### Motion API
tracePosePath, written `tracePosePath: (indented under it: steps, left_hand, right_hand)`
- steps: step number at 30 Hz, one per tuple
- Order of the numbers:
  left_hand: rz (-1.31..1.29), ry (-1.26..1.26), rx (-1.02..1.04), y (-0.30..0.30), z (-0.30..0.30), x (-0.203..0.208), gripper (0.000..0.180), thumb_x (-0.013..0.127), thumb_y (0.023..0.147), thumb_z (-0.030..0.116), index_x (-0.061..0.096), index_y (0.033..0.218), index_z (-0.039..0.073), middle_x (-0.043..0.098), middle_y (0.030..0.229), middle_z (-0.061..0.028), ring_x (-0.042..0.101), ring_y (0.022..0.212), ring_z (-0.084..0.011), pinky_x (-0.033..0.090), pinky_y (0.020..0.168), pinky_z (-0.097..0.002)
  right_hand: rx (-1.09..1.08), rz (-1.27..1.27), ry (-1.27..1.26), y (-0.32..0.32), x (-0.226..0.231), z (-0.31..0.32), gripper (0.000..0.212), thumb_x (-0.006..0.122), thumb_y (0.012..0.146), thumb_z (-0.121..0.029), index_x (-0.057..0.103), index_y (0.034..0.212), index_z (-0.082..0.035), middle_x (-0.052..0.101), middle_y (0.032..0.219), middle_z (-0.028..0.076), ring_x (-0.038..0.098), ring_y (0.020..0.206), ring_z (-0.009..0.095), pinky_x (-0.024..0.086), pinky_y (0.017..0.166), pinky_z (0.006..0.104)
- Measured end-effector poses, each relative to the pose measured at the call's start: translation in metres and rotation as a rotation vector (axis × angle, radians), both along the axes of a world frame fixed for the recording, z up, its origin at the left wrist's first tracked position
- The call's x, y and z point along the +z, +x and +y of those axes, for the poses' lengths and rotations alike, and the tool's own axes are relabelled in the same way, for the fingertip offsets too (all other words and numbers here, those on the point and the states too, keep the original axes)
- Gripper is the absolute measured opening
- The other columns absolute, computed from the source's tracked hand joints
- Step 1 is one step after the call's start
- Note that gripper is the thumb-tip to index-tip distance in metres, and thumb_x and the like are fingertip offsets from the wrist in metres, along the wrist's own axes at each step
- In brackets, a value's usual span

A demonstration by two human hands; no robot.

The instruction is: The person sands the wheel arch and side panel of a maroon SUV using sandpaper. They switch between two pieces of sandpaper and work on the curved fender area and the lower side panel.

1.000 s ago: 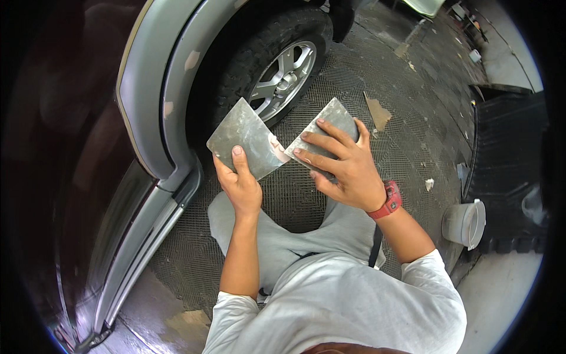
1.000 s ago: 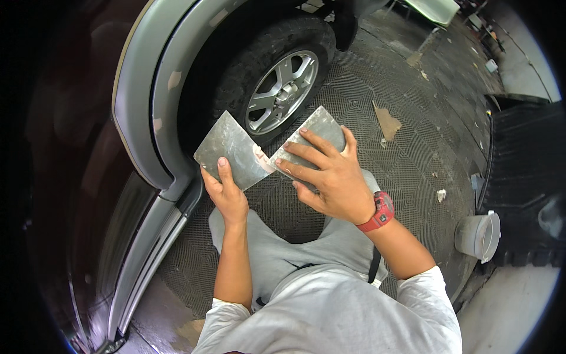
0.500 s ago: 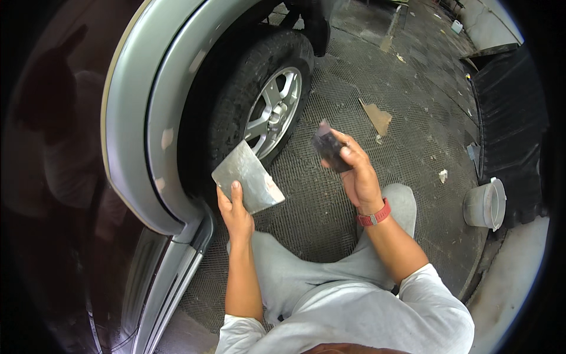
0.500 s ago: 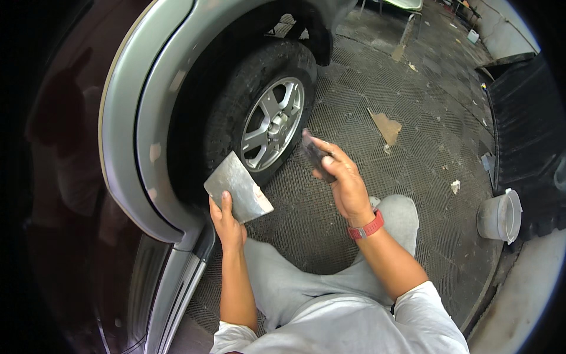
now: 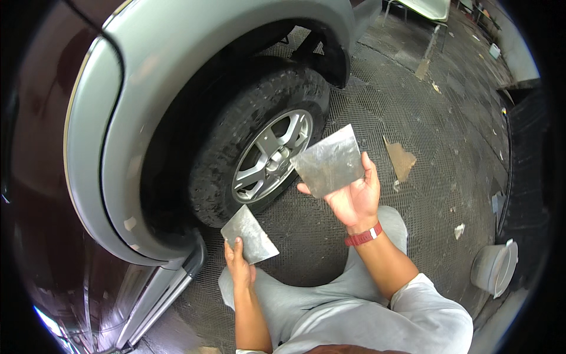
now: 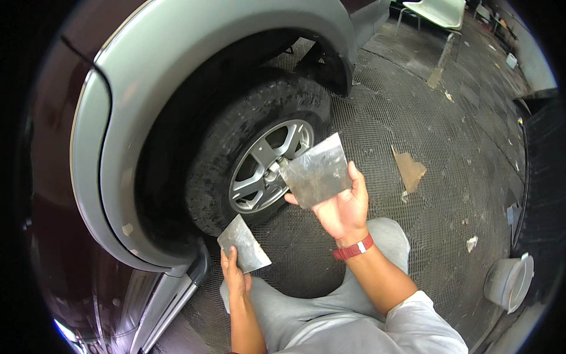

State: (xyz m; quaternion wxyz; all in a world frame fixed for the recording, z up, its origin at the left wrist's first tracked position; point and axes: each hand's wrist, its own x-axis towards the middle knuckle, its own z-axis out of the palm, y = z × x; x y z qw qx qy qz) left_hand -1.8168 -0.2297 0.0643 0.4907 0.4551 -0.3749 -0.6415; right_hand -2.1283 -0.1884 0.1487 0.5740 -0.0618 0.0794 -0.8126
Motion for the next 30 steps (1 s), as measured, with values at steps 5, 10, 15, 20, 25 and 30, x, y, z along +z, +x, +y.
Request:
tracePosePath:
  steps: [5,10,15,20,25,30]
  left_hand:
    - [-0.026,-0.033,0.185,-0.025,0.017,0.022,0.05,0.062,0.109,0.023,0.05,0.153,0.003,0.064,0.14,-0.0099,0.064,0.125,-0.0223,0.052,0.108,-0.0377]
    - [-0.057,-0.088,0.37,-0.045,0.034,0.061,0.047,0.062,0.109,0.024,0.053,0.15,0.002,0.065,0.139,-0.0107,0.065,0.125,-0.0226,0.053,0.107,-0.0378]
    - [-0.144,-0.173,0.472,-0.044,0.036,0.096,0.054,0.065,0.107,0.023,0.049,0.153,-0.001,0.063,0.14,-0.013,0.064,0.125,-0.0232,0.052,0.109,-0.0373]
    - [-0.196,-0.228,0.466,-0.032,0.028,0.136,0.058,0.065,0.107,0.025,0.046,0.155,-0.001,0.064,0.14,-0.0126,0.065,0.124,-0.0218,0.052,0.107,-0.0362]
    - [-0.188,-0.233,0.518,-0.027,0.029,0.148,0.055,0.063,0.108,0.024,0.047,0.154,0.0,0.064,0.138,-0.0121,0.065,0.124,-0.0225,0.053,0.107,-0.0384]
    - [-0.029,-0.093,0.493,-0.018,0.06,0.093,0.052,0.064,0.107,0.022,0.05,0.153,0.003,0.066,0.137,-0.0108,0.067,0.121,-0.0232,0.056,0.105,-0.0392]
  right_hand:
    - [-0.604,0.946,0.037,-0.063,0.053,-0.056,0.057,0.059,0.1,-0.033,0.057,0.152,-0.01,0.055,0.152,0.013,0.053,0.141,0.031,0.042,0.119,0.0496]
    - [-1.235,1.809,0.024,-0.103,0.109,-0.108,0.047,0.075,0.087,-0.026,0.076,0.133,-0.019,0.057,0.151,0.008,0.04,0.149,0.036,0.025,0.122,0.0524]
    - [-1.346,1.885,-0.027,-0.114,0.129,-0.158,0.045,0.075,0.09,-0.031,0.076,0.135,-0.031,0.057,0.151,-0.003,0.035,0.152,0.029,0.021,0.114,0.0639]
    - [-1.302,1.87,-0.019,-0.114,0.133,-0.17,0.048,0.075,0.09,-0.029,0.074,0.137,-0.033,0.056,0.152,-0.004,0.034,0.153,0.027,0.021,0.115,0.0663]
    - [-1.305,1.972,-0.005,-0.111,0.127,-0.172,0.049,0.077,0.086,-0.028,0.075,0.135,-0.031,0.058,0.151,-0.003,0.035,0.153,0.028,0.02,0.117,0.0656]
    - [-1.378,1.884,-0.065,-0.114,0.13,-0.171,0.048,0.077,0.088,-0.028,0.075,0.136,-0.029,0.059,0.149,-0.002,0.039,0.151,0.03,0.02,0.119,0.0577]
